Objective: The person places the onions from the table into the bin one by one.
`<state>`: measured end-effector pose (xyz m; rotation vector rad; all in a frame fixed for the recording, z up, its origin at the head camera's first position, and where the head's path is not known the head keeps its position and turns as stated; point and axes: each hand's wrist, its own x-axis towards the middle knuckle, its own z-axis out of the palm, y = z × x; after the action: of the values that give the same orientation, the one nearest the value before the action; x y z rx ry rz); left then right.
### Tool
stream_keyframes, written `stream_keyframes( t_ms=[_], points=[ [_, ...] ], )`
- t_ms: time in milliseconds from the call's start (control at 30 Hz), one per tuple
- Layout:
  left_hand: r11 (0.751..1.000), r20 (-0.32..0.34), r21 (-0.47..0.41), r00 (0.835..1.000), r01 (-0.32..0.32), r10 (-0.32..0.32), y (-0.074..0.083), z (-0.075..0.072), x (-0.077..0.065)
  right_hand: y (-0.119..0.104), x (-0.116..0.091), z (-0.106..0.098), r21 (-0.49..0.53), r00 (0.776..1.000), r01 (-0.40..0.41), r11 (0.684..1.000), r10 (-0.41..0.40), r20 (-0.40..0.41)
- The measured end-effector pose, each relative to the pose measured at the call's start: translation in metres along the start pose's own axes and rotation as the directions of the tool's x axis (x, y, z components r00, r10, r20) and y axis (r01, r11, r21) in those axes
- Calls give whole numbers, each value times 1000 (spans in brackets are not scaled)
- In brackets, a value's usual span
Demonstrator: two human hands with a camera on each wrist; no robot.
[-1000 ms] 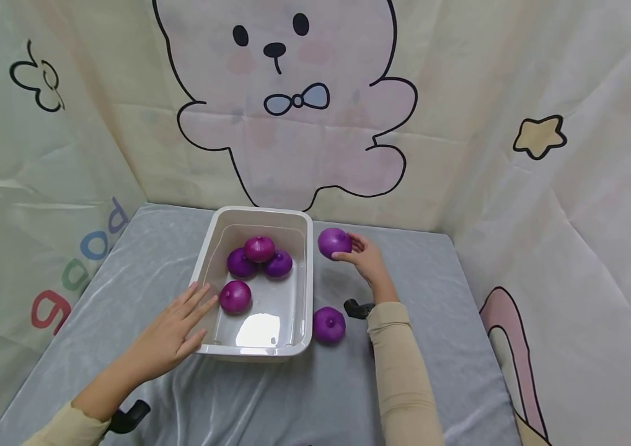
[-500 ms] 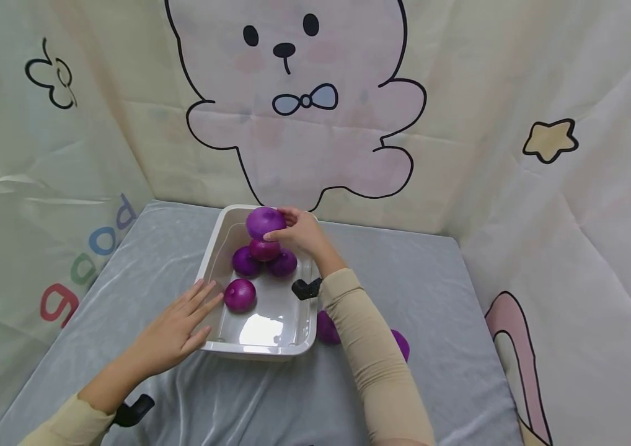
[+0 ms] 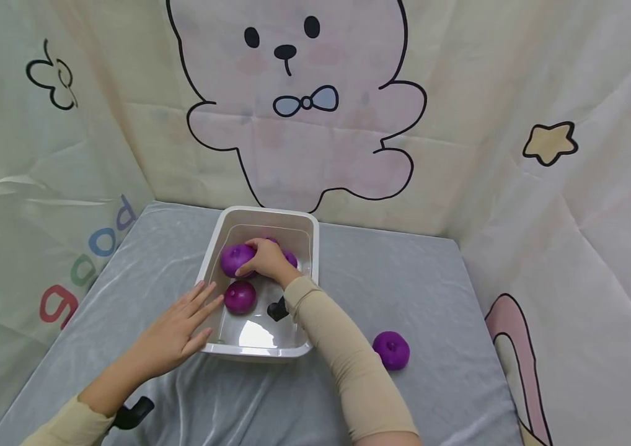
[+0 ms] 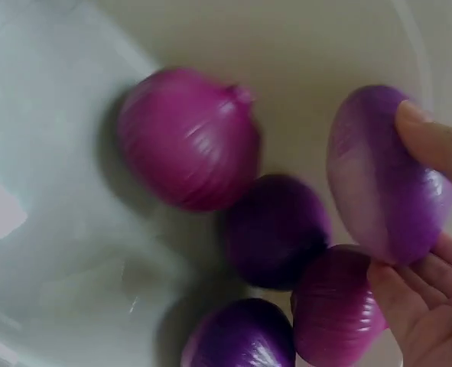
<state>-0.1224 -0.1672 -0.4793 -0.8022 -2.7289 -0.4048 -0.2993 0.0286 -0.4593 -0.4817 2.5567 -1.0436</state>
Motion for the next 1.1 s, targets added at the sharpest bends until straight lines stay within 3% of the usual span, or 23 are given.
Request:
stream_keyframes(
  t_ms=[367, 567, 700, 833, 1000, 1100],
  points=[
    [1000, -24, -16, 1000, -16, 15, -2, 1, 0, 3, 5, 17, -111, 998, -6, 994, 14, 67],
    [1000, -2, -22, 1000, 3, -3, 0, -1, 0, -5, -2, 2, -109, 999, 25, 994, -21, 29],
    [999, 10, -30, 1000, 14, -13, 2, -2, 1, -8, -16, -25, -6, 998, 51, 999, -52, -47],
    [999, 0, -44, 1000, 7, -7, 3, -1, 2, 0, -39, -56, 214, 992, 74, 974, -51, -113],
    [998, -15, -56, 1000, -5, 4, 3, 0, 2, 31, -75, -90, 375, 977, 110, 920, -30, -212],
    [998, -18, -61, 1000, -4, 3, 1, 2, 1, 56, -94, -105, 404, 970, 65, 912, 37, -241]
  ],
)
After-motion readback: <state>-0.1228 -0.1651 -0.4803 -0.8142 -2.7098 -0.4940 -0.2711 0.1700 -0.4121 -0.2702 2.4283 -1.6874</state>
